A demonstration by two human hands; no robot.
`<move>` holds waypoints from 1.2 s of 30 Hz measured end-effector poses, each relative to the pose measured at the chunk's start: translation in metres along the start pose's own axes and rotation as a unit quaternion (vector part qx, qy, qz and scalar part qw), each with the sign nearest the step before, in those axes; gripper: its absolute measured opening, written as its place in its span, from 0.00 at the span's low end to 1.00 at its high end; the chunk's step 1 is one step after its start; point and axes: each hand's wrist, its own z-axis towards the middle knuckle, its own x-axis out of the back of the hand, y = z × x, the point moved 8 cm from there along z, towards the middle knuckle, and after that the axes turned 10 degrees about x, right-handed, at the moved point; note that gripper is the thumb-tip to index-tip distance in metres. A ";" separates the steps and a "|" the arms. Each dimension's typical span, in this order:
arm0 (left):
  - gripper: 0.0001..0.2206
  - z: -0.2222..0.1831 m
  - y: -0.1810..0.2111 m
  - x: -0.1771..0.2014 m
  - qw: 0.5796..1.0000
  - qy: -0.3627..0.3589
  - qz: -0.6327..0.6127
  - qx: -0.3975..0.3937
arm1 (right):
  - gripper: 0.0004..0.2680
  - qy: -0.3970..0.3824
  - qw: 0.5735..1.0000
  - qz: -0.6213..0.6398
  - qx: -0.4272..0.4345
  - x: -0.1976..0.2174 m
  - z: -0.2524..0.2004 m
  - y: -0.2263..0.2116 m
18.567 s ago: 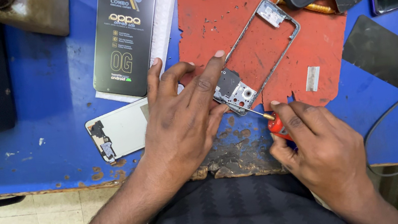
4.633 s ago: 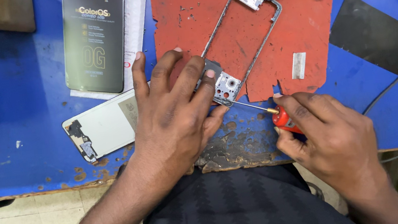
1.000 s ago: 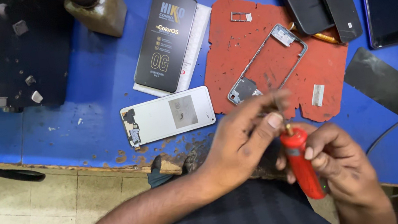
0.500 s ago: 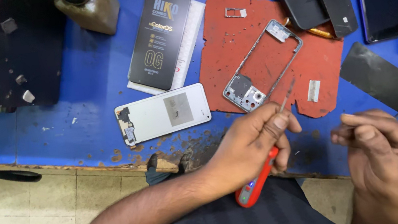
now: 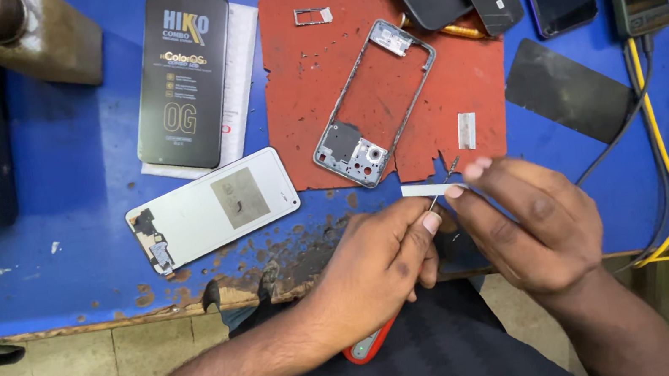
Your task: The person handles a disassembled smartphone, peeling a protective film from a replacement screen and setting it aside. Then, using a red electric screwdriver, the person repeatedly drives and removes screws from the phone's metal frame while holding the frame steady.
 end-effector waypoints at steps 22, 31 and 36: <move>0.08 -0.013 0.008 0.009 0.995 0.049 0.081 -0.045 | 0.04 -0.150 0.961 -0.223 0.063 0.006 -0.011 0.052; 0.12 -0.004 0.005 -0.001 0.990 0.037 0.124 -0.051 | 0.06 -0.063 0.987 0.002 0.149 0.004 -0.008 -0.004; 0.09 -0.006 -0.001 0.002 0.994 0.041 0.103 -0.014 | 0.04 -0.058 0.987 -0.010 0.151 -0.003 -0.012 0.008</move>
